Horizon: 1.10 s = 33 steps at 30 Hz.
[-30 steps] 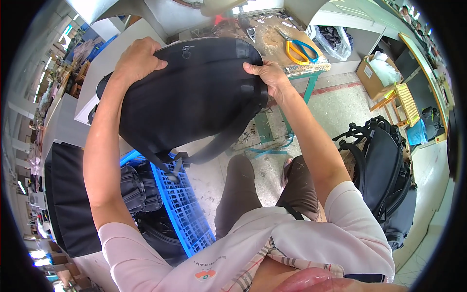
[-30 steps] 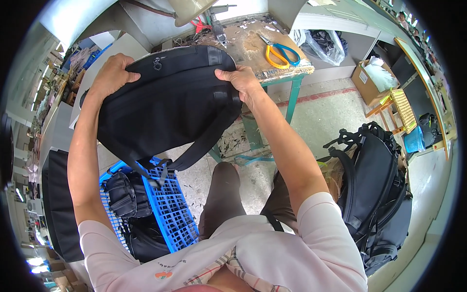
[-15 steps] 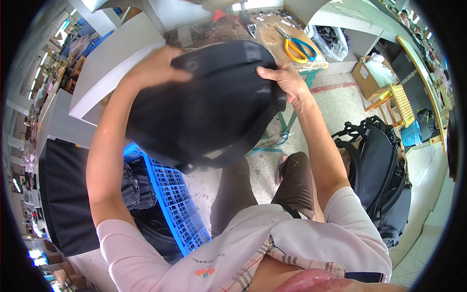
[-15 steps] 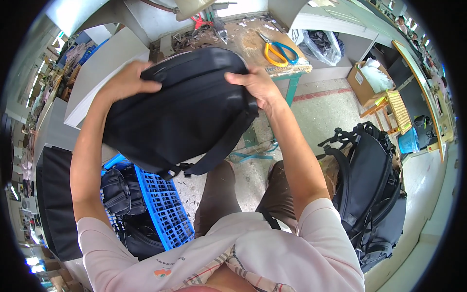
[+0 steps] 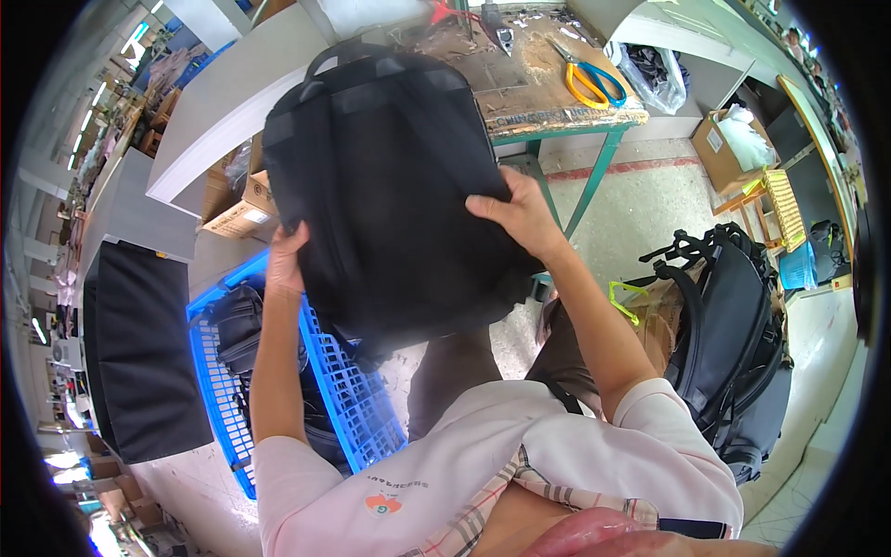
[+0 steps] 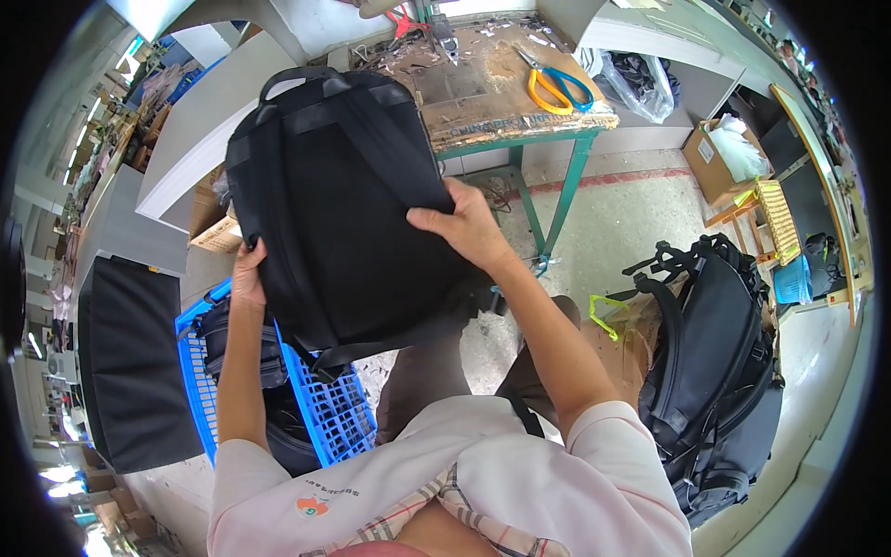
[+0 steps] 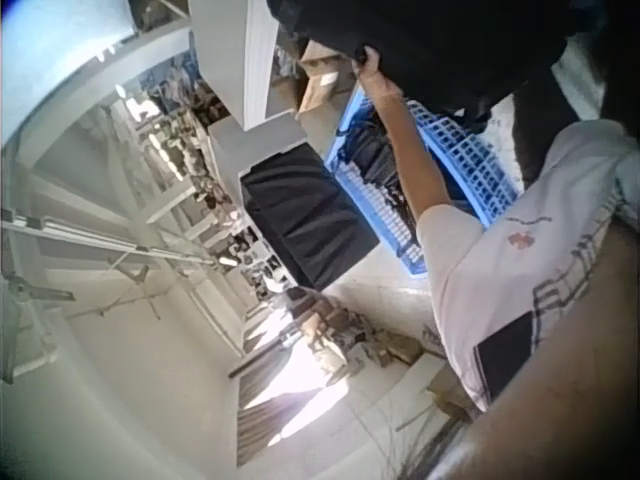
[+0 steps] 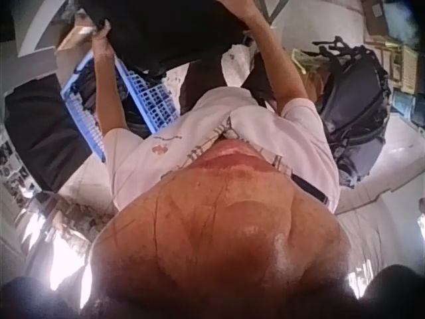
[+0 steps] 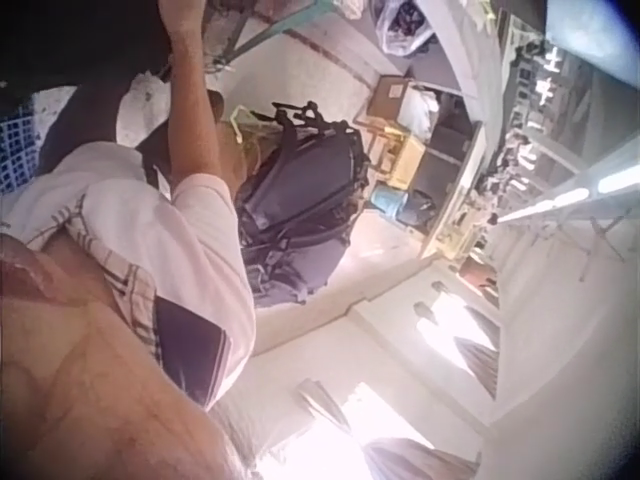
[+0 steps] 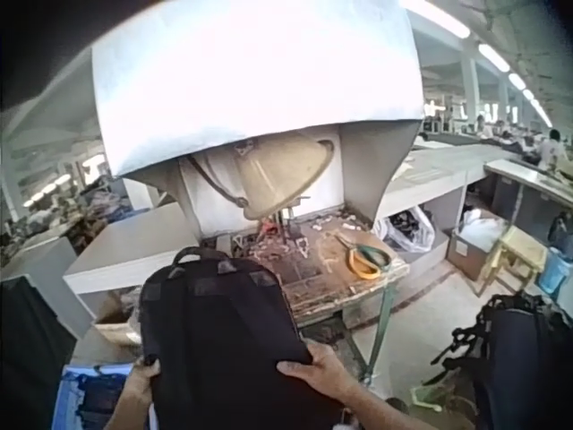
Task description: Inspecting and checking backpacks for quality control in a factory setting.
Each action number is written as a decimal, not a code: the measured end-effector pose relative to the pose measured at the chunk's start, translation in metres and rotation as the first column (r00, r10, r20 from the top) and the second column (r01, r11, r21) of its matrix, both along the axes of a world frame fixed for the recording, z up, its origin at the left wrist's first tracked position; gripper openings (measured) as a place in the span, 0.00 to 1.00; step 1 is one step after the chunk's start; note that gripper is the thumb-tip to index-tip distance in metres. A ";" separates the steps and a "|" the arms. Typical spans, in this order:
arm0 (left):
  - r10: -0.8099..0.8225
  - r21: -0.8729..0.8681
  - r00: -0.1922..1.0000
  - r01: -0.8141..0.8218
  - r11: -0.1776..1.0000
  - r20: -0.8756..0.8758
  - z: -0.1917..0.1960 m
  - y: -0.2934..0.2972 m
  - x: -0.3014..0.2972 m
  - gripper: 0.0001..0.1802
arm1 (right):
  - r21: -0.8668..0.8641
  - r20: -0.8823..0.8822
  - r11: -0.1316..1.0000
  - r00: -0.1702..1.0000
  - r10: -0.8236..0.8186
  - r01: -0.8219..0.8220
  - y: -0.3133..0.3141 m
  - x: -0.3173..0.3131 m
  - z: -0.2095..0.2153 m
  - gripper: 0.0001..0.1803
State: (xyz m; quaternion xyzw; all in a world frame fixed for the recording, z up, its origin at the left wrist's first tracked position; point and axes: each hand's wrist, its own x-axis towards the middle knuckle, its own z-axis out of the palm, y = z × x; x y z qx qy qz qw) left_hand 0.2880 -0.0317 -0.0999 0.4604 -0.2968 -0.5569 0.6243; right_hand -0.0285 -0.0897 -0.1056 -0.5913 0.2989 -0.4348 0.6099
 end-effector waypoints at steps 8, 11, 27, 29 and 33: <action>-0.061 0.003 0.996 0.062 0.998 -0.069 -0.006 -0.039 -0.021 0.19 | -0.097 -0.063 0.961 0.962 -0.267 0.260 -0.029 -0.012 0.012 0.15; -0.047 0.032 0.996 0.049 0.998 -0.081 0.000 -0.048 -0.028 0.20 | -0.073 -0.015 0.965 0.968 -0.252 0.251 -0.038 -0.016 0.011 0.16; -0.126 -0.029 0.970 0.135 0.990 0.209 0.020 -0.006 -0.034 0.20 | 0.088 -0.010 0.990 0.994 -0.109 0.110 -0.017 -0.038 -0.002 0.18; 0.021 -0.080 0.973 -0.002 0.997 0.230 0.037 0.032 -0.041 0.19 | -0.132 -0.243 0.985 0.960 -0.139 0.110 -0.015 -0.027 -0.016 0.20; 0.360 -0.190 0.733 -0.308 0.932 0.576 0.074 0.091 -0.056 0.14 | -0.604 -0.390 0.781 0.794 -0.466 0.162 0.039 0.028 0.011 0.37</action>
